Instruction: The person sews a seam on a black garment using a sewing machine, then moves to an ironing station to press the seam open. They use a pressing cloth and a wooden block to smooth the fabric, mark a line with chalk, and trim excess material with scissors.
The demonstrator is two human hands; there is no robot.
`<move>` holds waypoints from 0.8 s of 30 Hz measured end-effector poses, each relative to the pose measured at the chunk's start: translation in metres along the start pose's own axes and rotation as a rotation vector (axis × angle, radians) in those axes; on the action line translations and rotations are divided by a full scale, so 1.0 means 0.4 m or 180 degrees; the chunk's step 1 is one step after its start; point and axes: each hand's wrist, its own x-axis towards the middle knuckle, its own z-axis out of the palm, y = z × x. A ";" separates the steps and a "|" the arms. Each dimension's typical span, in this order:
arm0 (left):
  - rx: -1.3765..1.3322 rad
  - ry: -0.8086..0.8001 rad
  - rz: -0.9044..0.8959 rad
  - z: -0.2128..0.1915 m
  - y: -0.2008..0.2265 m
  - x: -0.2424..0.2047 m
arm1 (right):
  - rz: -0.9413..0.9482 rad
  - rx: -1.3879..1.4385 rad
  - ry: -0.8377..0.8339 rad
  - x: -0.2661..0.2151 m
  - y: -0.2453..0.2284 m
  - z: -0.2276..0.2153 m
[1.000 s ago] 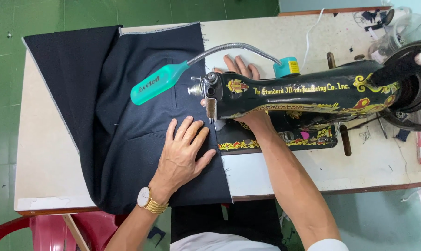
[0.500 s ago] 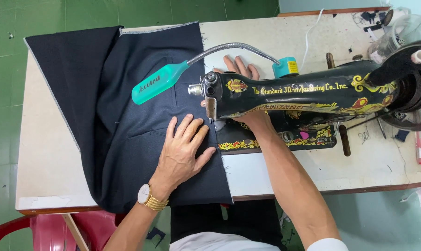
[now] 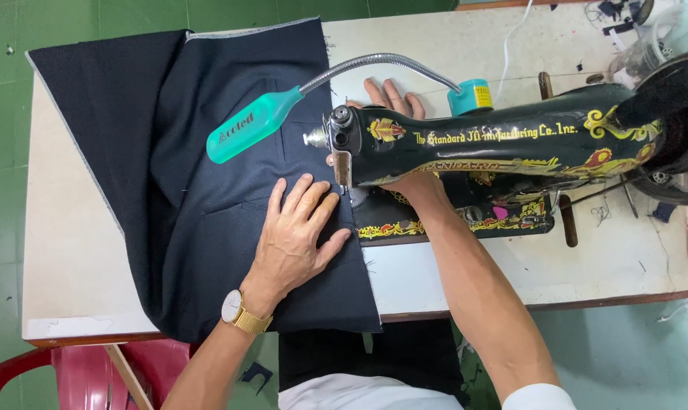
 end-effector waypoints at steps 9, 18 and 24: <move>-0.0131 -0.0073 -0.0277 0.044 -0.020 -0.016 | 0.0368 -0.0111 -0.0083 0.009 -0.032 0.008; -0.0127 -0.0034 -0.0234 0.053 -0.033 -0.012 | 0.0365 -0.0004 -0.0149 0.006 -0.025 0.017; -0.0153 0.0001 -0.0232 0.048 -0.037 -0.012 | 0.0402 0.0021 -0.0193 0.007 -0.025 0.023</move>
